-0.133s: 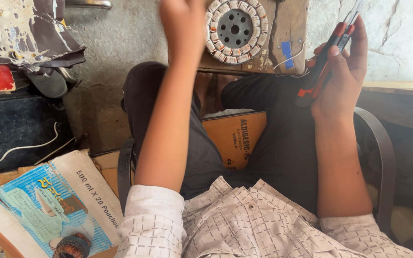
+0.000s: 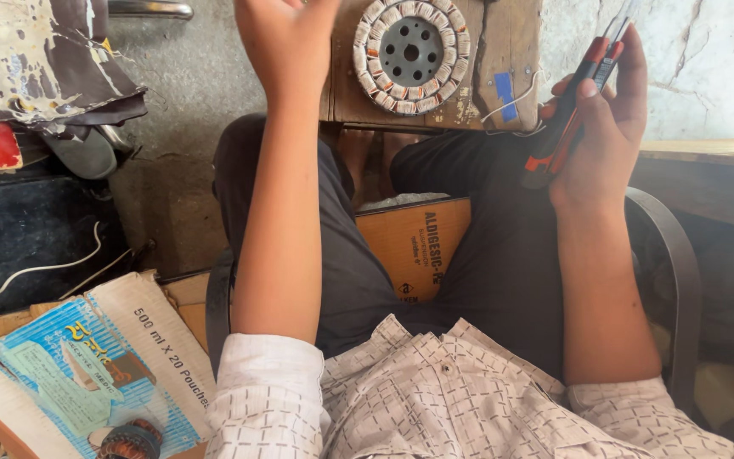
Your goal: The person uses a utility knife and a screwdriver to adjust and secure wires on a circular electrical component placed on a small wooden stool. The hands repeatedly probe and press the wires into the component's slots while occasionally rotating the part.
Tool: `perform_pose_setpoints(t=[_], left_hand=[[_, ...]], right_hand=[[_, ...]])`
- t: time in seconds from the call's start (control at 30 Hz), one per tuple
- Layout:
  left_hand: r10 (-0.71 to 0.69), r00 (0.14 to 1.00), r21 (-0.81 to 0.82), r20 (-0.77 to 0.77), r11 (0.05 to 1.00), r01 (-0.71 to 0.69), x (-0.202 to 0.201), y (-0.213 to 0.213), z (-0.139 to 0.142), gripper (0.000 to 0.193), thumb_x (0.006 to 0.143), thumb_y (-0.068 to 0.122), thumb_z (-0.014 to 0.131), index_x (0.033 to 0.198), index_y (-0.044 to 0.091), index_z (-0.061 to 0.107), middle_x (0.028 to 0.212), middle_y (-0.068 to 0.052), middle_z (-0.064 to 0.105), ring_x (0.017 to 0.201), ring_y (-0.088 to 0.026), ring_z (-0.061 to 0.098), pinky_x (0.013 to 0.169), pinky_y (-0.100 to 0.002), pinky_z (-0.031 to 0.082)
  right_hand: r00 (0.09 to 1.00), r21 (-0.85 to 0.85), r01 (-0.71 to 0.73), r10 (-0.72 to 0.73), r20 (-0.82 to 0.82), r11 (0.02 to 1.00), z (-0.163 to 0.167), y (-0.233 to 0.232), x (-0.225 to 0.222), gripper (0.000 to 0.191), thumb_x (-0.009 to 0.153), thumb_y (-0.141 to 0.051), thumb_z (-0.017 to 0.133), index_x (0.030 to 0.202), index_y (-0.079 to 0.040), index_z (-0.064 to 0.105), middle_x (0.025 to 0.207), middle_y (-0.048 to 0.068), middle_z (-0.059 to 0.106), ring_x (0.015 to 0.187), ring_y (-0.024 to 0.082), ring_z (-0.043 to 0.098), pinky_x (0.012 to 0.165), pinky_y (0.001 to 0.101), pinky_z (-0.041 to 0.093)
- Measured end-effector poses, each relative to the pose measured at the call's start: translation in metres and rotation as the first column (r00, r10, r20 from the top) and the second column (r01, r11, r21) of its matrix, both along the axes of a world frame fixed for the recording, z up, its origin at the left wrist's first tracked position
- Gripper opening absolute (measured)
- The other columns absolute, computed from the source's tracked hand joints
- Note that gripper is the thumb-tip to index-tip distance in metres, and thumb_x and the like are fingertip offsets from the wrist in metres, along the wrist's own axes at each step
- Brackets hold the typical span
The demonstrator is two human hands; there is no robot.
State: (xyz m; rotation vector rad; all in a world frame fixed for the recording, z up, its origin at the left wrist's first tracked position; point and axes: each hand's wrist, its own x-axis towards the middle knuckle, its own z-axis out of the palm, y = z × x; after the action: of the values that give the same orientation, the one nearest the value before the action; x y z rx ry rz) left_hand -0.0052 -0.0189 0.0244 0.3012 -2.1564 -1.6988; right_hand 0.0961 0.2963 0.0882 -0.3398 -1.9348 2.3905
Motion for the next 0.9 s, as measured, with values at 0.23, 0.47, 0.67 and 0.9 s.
perform_pose_setpoints(t=[0.23,0.47,0.67,0.9], left_hand=[[-0.113,0.991,-0.553,-0.07,0.831,0.056,0.021,0.017,0.024,0.011,0.083,0.023,0.085,0.086,0.018,0.076,0.082,0.0,0.074,0.075,-0.019,0.072,0.066,-0.034,0.055],[-0.169,0.985,-0.8,-0.013,0.593,0.091,0.028,0.04,0.042,0.013,0.077,0.02,0.081,0.081,0.012,0.072,0.083,-0.003,0.07,0.081,-0.024,0.07,0.064,-0.041,0.055],[-0.161,0.981,-0.863,-0.108,0.505,-0.012,0.026,0.063,0.018,0.007,0.083,0.001,0.067,0.079,0.006,0.065,0.086,-0.007,0.067,0.084,-0.024,0.07,0.059,-0.038,0.054],[0.076,0.989,-0.052,-0.123,0.995,-0.083,0.005,0.021,-0.035,0.028,0.103,0.015,0.057,0.079,0.001,0.053,0.066,-0.004,0.051,0.061,-0.017,0.051,0.059,-0.036,0.045]], right_hand=[[1.0,-0.015,-0.009,0.009,0.012,1.0,-0.004,0.005,0.002,0.06,0.116,-0.003,0.059,0.169,-0.008,0.03,0.104,0.011,0.061,0.086,0.016,0.063,0.083,0.0319,0.057],[1.0,-0.039,0.005,-0.004,0.012,0.999,-0.002,0.011,0.006,0.063,0.114,-0.002,0.059,0.17,-0.007,0.03,0.108,0.01,0.062,0.087,0.016,0.064,0.083,0.0328,0.057],[1.0,-0.02,-0.025,0.025,-0.01,0.999,0.002,0.015,0.008,0.061,0.116,-0.003,0.058,0.168,-0.008,0.029,0.116,0.011,0.057,0.091,0.016,0.062,0.084,0.0318,0.058],[0.999,-0.057,-0.018,0.016,-0.037,0.998,0.005,0.011,0.008,0.061,0.113,0.001,0.055,0.167,-0.005,0.028,0.132,0.008,0.055,0.099,0.015,0.061,0.086,0.0336,0.059]])
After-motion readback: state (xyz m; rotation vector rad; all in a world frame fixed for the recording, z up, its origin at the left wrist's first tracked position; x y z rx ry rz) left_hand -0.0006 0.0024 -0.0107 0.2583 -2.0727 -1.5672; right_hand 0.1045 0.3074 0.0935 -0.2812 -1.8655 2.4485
